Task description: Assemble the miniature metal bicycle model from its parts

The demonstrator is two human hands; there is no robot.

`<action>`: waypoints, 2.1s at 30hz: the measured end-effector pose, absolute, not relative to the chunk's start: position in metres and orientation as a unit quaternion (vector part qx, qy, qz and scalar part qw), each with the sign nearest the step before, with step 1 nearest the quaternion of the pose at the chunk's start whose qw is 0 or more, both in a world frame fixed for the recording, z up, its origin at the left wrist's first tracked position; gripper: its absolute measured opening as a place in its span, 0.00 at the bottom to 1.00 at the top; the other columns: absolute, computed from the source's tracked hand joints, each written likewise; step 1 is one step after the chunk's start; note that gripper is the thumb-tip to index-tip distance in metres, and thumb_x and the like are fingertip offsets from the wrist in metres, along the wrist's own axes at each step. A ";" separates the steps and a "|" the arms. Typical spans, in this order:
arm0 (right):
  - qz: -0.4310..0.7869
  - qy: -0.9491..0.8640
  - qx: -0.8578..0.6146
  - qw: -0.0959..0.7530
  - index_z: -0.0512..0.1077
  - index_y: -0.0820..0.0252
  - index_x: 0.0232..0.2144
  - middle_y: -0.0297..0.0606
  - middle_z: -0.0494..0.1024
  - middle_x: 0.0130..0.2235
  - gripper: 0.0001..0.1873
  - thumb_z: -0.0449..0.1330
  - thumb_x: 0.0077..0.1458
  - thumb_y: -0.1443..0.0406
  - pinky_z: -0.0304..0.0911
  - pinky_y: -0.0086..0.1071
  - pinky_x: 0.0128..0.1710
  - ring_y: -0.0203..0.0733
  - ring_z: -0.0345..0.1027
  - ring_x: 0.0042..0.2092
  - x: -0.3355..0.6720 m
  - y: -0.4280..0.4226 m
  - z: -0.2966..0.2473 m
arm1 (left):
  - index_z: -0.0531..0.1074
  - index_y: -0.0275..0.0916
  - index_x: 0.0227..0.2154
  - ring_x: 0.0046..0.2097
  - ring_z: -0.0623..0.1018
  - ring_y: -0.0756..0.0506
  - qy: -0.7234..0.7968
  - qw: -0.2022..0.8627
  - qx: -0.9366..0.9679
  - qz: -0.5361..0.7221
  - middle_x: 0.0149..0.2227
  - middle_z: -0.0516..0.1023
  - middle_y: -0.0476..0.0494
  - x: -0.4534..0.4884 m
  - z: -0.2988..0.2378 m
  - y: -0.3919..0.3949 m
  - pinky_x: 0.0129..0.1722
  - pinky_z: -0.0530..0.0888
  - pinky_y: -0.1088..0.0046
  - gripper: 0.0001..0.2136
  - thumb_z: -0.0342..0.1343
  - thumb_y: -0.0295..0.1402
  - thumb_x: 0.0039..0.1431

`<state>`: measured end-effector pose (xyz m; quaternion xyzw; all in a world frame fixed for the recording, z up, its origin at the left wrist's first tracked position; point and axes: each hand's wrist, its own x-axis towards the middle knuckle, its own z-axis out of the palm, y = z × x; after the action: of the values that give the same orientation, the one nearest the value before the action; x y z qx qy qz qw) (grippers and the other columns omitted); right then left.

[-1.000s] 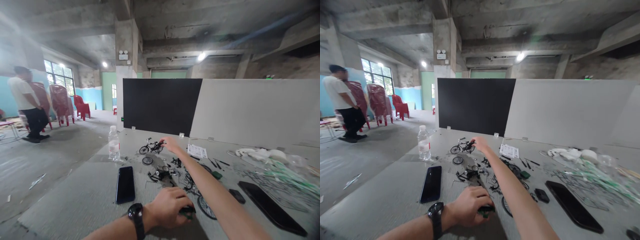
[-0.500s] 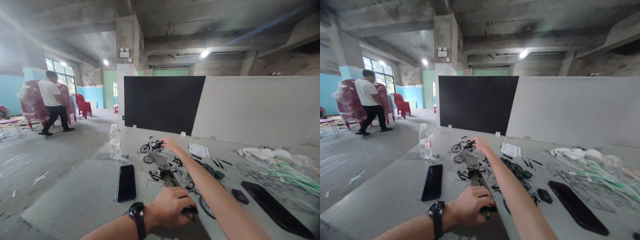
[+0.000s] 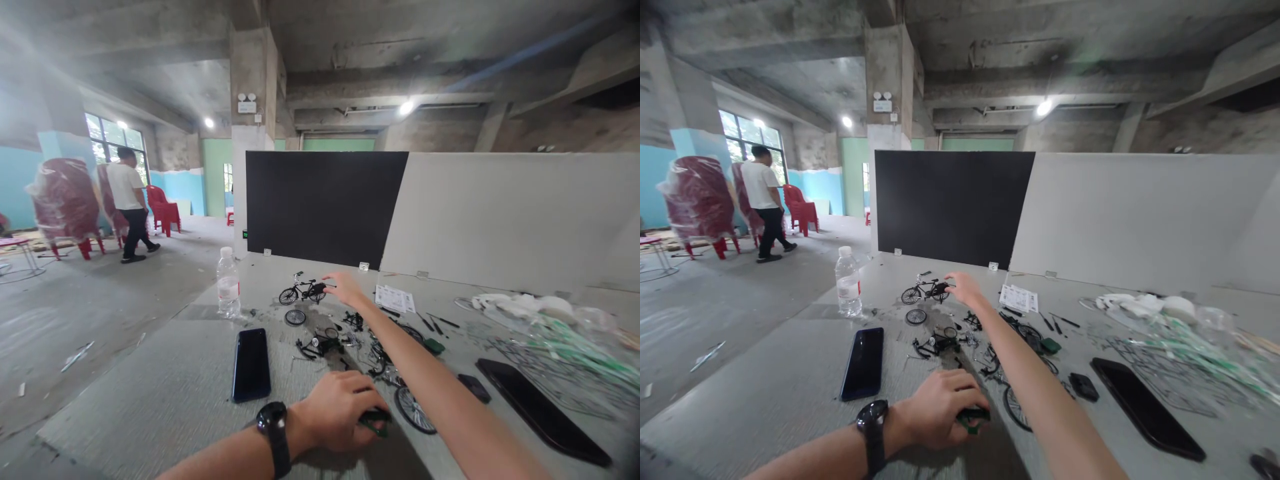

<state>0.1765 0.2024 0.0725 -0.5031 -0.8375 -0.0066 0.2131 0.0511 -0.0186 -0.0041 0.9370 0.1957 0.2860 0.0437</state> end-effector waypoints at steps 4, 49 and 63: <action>-0.011 -0.837 -0.502 0.219 0.75 0.57 0.52 0.43 0.77 0.56 0.16 0.60 0.62 0.62 0.65 0.40 0.54 0.51 0.72 0.55 0.194 0.173 0.068 | 0.73 0.38 0.45 0.42 0.77 0.45 0.200 0.049 0.935 0.289 0.41 0.78 0.45 0.051 -0.004 -0.020 0.42 0.73 0.71 0.11 0.56 0.36 0.62; -0.024 -0.737 -0.635 0.232 0.71 0.59 0.51 0.41 0.79 0.39 0.16 0.56 0.61 0.63 0.63 0.34 0.39 0.46 0.74 0.41 0.319 0.049 0.008 | 0.69 0.39 0.44 0.45 0.74 0.43 0.274 0.138 0.873 0.380 0.43 0.75 0.41 0.041 0.001 -0.027 0.47 0.72 0.66 0.08 0.50 0.36 0.68; -0.072 -0.775 -0.605 0.167 0.75 0.57 0.50 0.45 0.76 0.49 0.15 0.52 0.67 0.62 0.66 0.37 0.43 0.47 0.73 0.47 0.308 0.041 0.012 | 0.70 0.39 0.40 0.40 0.75 0.46 0.352 0.240 0.778 0.461 0.39 0.76 0.44 0.042 -0.008 -0.016 0.43 0.71 0.68 0.06 0.57 0.34 0.62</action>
<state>0.3085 0.0414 0.0122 -0.6047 -0.7754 -0.0718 0.1672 0.0417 -0.0161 -0.0084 0.7784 0.3522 0.4609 0.2400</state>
